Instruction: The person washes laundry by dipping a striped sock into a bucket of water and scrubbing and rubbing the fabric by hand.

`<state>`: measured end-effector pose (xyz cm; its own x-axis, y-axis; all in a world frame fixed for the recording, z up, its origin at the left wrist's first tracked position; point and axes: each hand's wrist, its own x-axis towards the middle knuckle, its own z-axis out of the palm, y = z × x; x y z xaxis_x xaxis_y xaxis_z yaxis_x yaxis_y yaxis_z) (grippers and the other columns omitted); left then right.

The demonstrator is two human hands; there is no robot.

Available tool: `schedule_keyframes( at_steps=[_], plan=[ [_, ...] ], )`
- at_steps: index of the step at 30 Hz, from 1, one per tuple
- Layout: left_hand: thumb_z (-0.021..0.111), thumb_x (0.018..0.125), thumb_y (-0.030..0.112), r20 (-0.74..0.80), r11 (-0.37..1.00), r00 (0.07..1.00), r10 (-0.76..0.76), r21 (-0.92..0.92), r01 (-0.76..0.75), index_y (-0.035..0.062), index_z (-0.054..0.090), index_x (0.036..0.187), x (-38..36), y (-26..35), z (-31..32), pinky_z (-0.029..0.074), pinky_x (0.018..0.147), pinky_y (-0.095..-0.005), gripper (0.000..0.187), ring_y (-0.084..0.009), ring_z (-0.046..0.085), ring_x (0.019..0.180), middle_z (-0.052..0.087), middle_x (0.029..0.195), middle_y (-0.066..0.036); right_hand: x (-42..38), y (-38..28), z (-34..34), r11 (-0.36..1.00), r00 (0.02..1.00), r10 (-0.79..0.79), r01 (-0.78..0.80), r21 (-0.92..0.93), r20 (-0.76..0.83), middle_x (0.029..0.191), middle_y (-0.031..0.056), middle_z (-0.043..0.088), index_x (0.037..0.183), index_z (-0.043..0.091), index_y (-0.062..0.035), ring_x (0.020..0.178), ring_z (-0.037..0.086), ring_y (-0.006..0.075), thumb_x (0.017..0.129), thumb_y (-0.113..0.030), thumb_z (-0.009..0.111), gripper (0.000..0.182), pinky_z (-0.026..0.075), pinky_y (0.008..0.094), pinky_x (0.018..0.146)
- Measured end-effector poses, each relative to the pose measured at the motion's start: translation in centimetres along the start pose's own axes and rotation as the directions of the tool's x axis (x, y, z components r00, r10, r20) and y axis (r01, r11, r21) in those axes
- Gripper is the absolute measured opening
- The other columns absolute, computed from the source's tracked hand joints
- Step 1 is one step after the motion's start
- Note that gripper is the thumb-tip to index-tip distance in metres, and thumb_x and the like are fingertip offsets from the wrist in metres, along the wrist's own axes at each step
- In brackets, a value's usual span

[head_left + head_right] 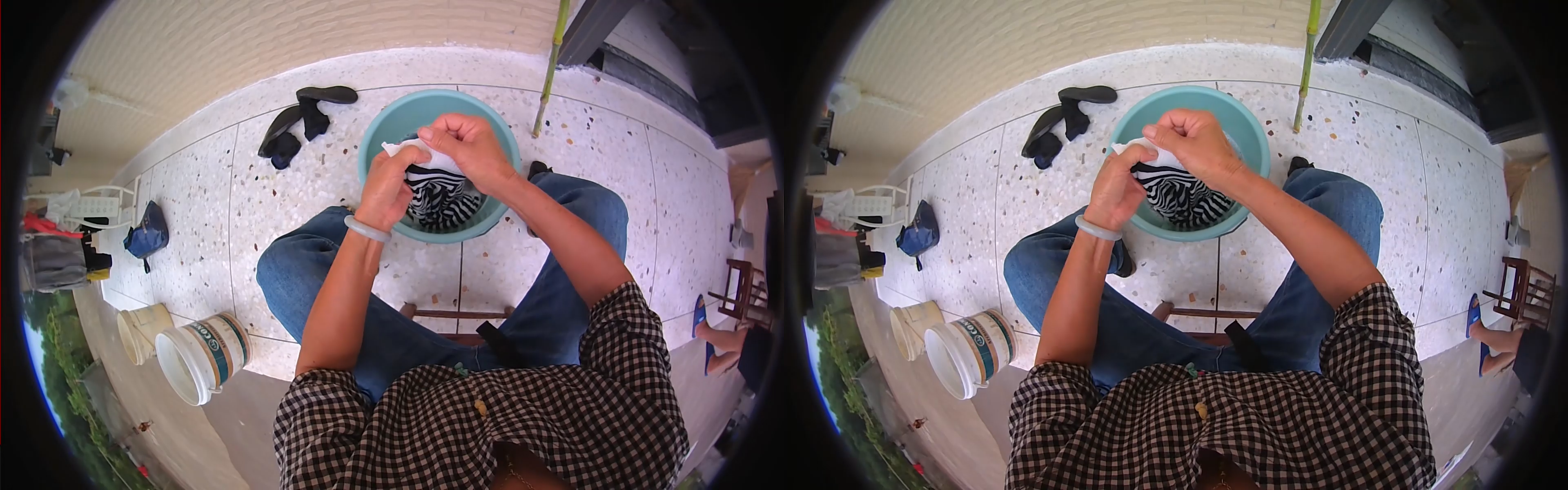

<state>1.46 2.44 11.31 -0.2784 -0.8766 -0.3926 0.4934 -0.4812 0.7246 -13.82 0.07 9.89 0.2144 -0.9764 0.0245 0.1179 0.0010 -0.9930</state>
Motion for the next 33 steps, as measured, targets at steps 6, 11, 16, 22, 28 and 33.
schedule_keyframes(
  at_steps=[6,11,16,22,28,33],
  plan=[
    [0.059,0.076,0.002,0.053,0.994,0.993,0.106,0.033,-0.108,0.0027,0.061,0.096,0.6,-1.6,-0.3,0.05,0.073,-0.0294,0.02,-0.0155,0.062,0.081,0.065,0.089,-0.005,0.3,-0.3,0.0,0.987,0.999,0.041,-0.037,0.155,-0.023,0.065,-0.0071,0.051,0.069,0.059,-0.0053,0.059,0.039,0.0013,0.086,-0.019,0.066,0.023,0.03,0.0188,0.049],
    [0.061,0.075,0.0,0.048,0.998,0.998,0.027,-0.056,-0.025,0.0018,0.062,0.095,-0.2,-0.2,0.1,0.049,0.072,-0.0272,0.02,-0.0146,0.062,0.082,0.065,0.09,-0.005,0.3,-0.9,-0.2,0.999,0.998,0.043,-0.044,0.021,0.041,0.067,-0.0065,0.053,0.072,0.06,-0.0054,0.061,0.042,0.0013,0.087,-0.018,0.064,0.021,0.033,0.0188,0.052],
    [0.061,0.074,0.0,-0.007,0.992,0.996,0.084,0.099,-0.083,0.0013,0.063,0.094,0.5,-1.0,0.1,0.049,0.068,-0.0265,0.02,-0.0142,0.062,0.078,0.065,0.088,-0.005,-0.3,-0.6,-0.5,0.997,0.999,-0.006,0.01,-0.076,0.053,0.071,-0.0058,0.056,0.078,0.063,-0.0053,0.065,0.047,0.0013,0.089,-0.017,0.062,0.016,0.038,0.0181,0.057],
    [0.061,0.075,0.0,0.029,0.985,0.986,0.166,0.038,-0.167,0.0008,0.063,0.093,0.3,-1.7,0.4,0.049,0.066,-0.0249,0.018,-0.0118,0.061,0.075,0.065,0.087,-0.005,0.0,-0.9,-0.5,0.999,0.999,0.013,-0.015,0.05,0.041,0.073,-0.0048,0.059,0.077,0.062,-0.0052,0.066,0.048,0.0016,0.089,-0.016,0.062,0.016,0.038,0.0182,0.057],
    [0.06,0.077,0.0,0.005,0.972,0.978,0.209,0.105,-0.209,0.0001,0.063,0.093,0.0,-0.9,0.9,0.048,0.066,-0.0232,0.017,-0.0102,0.06,0.074,0.064,0.087,-0.004,-0.1,-0.6,-0.4,1.0,0.999,-0.009,0.01,-0.019,0.046,0.073,-0.0039,0.06,0.078,0.063,-0.0053,0.064,0.049,0.0019,0.089,-0.017,0.062,0.016,0.039,0.0184,0.056],
    [0.06,0.076,-0.001,-0.009,0.954,0.98,0.198,0.231,-0.191,-0.0011,0.063,0.094,1.0,-2.0,0.0,0.049,0.067,-0.0244,0.018,-0.0113,0.061,0.075,0.065,0.088,-0.005,-0.4,-0.6,-0.5,0.999,1.0,0.023,-0.024,0.021,0.013,0.069,-0.0049,0.056,0.076,0.062,-0.0048,0.062,0.045,0.0016,0.088,-0.018,0.063,0.018,0.035,0.0192,0.053]
  ],
)
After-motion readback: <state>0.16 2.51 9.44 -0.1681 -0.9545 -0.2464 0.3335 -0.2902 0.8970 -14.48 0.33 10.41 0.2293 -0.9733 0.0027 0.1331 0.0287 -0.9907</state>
